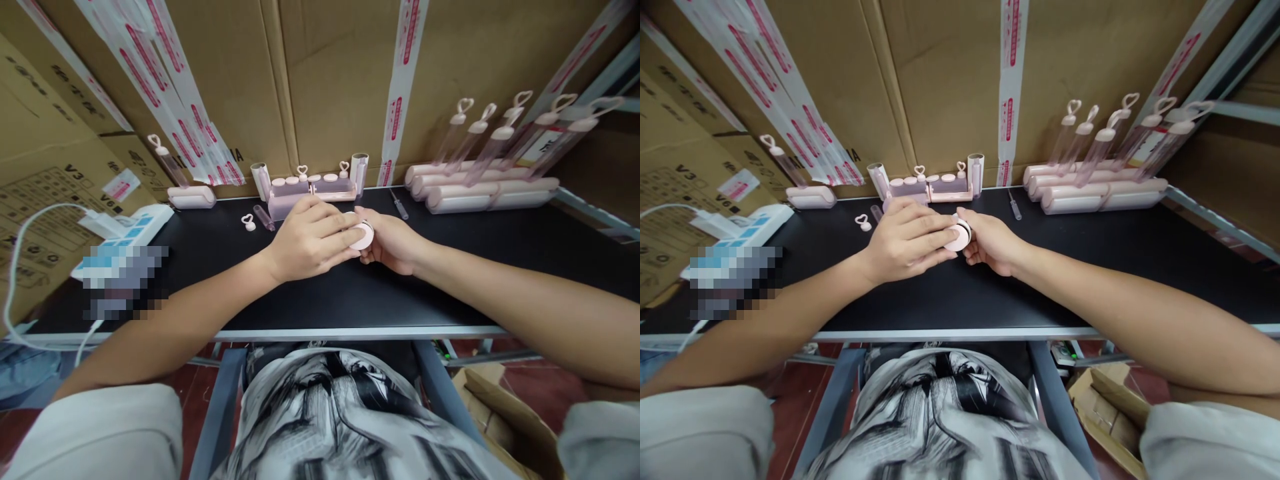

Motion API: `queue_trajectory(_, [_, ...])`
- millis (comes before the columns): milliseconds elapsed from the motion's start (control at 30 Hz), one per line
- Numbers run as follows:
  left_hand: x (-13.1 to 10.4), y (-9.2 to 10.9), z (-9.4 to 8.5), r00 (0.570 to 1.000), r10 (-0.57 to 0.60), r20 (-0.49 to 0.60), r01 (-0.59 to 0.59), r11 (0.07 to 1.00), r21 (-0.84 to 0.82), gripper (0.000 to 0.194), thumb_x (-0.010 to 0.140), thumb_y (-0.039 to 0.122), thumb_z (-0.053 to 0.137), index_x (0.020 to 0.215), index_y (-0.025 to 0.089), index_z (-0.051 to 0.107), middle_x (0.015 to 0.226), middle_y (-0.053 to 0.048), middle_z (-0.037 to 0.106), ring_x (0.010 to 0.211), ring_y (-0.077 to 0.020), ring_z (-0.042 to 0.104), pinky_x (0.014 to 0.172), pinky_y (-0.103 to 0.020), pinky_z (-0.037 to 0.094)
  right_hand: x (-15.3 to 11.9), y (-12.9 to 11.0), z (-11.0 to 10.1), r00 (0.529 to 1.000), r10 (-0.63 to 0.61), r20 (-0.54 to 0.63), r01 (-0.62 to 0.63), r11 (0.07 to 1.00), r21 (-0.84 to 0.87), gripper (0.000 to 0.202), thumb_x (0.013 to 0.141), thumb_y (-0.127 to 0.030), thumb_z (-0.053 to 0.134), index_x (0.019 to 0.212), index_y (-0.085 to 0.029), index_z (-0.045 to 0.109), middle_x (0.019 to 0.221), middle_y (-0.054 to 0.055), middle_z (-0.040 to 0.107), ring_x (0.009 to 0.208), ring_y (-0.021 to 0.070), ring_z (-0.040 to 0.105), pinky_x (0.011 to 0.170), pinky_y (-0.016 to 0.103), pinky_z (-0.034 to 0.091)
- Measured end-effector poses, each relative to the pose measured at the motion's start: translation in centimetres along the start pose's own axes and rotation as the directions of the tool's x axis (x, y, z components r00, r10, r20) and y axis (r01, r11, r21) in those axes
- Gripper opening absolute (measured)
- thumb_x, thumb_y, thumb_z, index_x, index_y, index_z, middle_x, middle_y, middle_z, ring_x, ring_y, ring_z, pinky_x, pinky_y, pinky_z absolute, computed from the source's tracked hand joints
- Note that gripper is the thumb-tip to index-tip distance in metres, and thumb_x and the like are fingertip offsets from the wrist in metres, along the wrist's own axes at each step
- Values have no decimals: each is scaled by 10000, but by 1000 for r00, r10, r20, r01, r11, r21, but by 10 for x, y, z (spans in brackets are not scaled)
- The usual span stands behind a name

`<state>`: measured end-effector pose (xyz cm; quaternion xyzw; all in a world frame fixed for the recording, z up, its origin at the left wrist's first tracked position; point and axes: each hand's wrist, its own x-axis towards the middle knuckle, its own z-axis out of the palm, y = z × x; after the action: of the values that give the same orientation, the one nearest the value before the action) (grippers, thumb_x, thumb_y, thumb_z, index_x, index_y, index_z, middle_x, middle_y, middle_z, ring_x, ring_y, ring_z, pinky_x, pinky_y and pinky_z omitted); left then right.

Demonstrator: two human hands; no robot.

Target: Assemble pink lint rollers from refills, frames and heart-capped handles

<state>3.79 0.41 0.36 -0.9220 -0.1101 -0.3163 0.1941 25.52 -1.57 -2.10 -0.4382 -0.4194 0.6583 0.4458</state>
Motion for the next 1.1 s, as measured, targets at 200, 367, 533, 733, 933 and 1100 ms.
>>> queue_trajectory(200, [-1, -2, -1, 1000, -28, 13, 29, 999, -41, 252, 1056, 454, 697, 1251, 320, 783, 1254, -61, 844, 1087, -267, 747, 1008, -518, 506, -1, 2, 1, 998, -4, 57, 2, 1000, 19, 435, 965, -613, 770, 859, -207, 652, 646, 9, 622, 502, 127, 537, 424, 229, 493])
queue_trajectory(367, [0, -4, -5, 1000, 6, -29, -8, 999, -38, 245, 1053, 494, 708, 1196, 313, 793, 1205, -23, 859, 1051, -234, 754, 1009, -487, 516, -3, 1, 3, 998, 5, 58, -9, 998, 55, 461, 961, -626, 771, 819, -209, 636, 617, -9, 588, 487, 121, 525, 421, 230, 517])
queue_trajectory(533, [1, -3, -2, 997, 26, -74, -29, 999, -36, 263, 1043, 455, 735, 1244, 292, 783, 1213, -50, 854, 1056, -239, 755, 974, -473, 514, -3, 2, 4, 997, 9, 78, -12, 999, 39, 462, 982, -639, 740, 863, -201, 658, 624, 2, 608, 493, 126, 534, 421, 230, 517])
queue_trajectory(733, [1, -3, -2, 996, 18, -86, -24, 997, -74, 311, 1020, 519, 752, 1227, 289, 780, 1253, -75, 845, 1068, -250, 777, 968, -463, 533, -5, 2, 6, 990, 59, 129, -59, 998, -7, 520, 966, -718, 703, 857, -211, 661, 599, 20, 634, 476, 145, 552, 426, 249, 516])
queue_trajectory(933, [-5, -6, -1, 995, -87, -55, 80, 989, -125, 558, 961, 567, 809, 1418, 272, 685, 1343, -135, 800, 1245, -315, 763, 1051, -480, 572, -5, 2, 2, 956, 100, 274, -86, 994, -61, 785, 895, -980, 478, 808, -222, 664, 652, 53, 647, 510, 161, 570, 452, 260, 523])
queue_trajectory(1100, [-9, -3, 2, 969, -212, -125, 188, 966, -180, 549, 1002, 432, 765, 1482, 219, 603, 1401, -135, 768, 1285, -301, 759, 1107, -447, 598, -9, 3, 2, 944, 74, 321, -52, 996, -77, 880, 853, -1039, 408, 950, -220, 716, 863, 113, 733, 747, 250, 715, 568, 313, 628])
